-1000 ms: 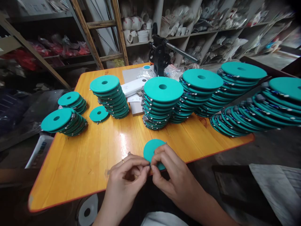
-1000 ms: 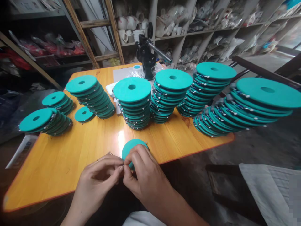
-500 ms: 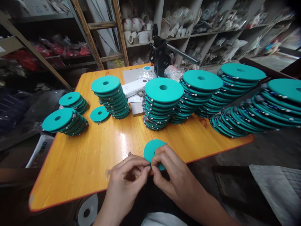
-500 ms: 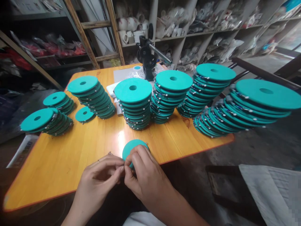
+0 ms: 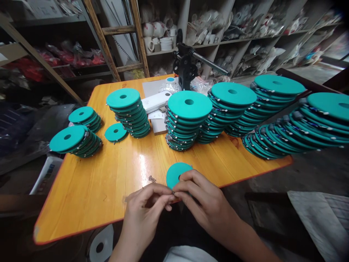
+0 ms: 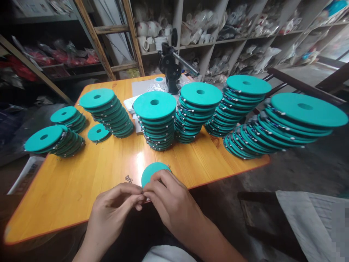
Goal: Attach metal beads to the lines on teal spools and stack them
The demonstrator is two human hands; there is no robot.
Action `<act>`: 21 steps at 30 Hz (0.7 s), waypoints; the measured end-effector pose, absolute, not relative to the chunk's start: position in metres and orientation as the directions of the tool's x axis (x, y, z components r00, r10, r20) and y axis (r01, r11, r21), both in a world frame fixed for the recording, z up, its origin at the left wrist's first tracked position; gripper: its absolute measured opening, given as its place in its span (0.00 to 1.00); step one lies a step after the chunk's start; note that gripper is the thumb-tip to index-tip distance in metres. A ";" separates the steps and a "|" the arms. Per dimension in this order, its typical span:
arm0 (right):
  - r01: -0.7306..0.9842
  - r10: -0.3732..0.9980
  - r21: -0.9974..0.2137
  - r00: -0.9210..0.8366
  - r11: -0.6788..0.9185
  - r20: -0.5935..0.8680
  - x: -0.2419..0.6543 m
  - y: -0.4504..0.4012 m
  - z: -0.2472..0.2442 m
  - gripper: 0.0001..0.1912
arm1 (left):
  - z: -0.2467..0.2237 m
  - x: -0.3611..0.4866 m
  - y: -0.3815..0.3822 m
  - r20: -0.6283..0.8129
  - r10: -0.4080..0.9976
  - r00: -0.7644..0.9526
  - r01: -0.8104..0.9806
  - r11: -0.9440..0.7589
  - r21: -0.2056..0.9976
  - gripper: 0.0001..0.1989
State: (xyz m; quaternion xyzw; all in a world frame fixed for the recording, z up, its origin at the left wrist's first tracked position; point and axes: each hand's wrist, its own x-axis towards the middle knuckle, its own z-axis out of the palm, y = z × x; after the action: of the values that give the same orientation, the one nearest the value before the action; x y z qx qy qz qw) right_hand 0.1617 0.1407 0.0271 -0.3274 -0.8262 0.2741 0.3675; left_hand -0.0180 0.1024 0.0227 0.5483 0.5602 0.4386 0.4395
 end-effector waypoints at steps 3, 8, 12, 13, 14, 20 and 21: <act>0.309 0.725 -0.689 -0.512 0.656 0.460 0.164 0.142 0.028 0.09 | 0.024 -0.016 0.104 0.054 0.998 0.013 0.253 -0.055 0.966 0.05; 0.334 0.699 -0.639 -0.527 0.693 0.483 0.165 0.140 0.032 0.06 | 0.029 -0.015 0.099 0.305 0.948 0.085 0.401 -0.313 0.861 0.08; 0.398 0.697 -0.583 -0.524 0.708 0.489 0.168 0.135 0.032 0.05 | 0.031 -0.017 0.090 0.334 0.931 0.147 0.523 -0.360 0.773 0.10; 0.409 0.693 -0.568 -0.529 0.714 0.490 0.170 0.134 0.032 0.05 | 0.030 -0.018 0.088 0.322 0.933 0.162 0.529 -0.358 0.770 0.10; 0.420 0.694 -0.561 -0.532 0.713 0.485 0.173 0.133 0.031 0.05 | 0.028 -0.019 0.086 0.314 0.933 0.176 0.534 -0.359 0.766 0.10; 0.654 0.813 -0.484 -0.471 0.582 0.342 0.195 0.129 0.018 0.38 | 0.019 -0.022 0.085 0.316 0.915 0.252 0.568 -0.404 0.717 0.10; 0.676 0.818 -0.460 -0.470 0.575 0.331 0.196 0.129 0.015 0.40 | 0.019 -0.022 0.085 0.316 0.911 0.264 0.561 -0.412 0.718 0.10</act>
State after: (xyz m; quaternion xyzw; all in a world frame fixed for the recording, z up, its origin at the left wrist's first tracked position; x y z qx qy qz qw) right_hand 0.1965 0.1286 0.0148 -0.4412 -0.8469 0.1335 0.2651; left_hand -0.0216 0.0852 0.0189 0.7578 0.4858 0.3630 0.2407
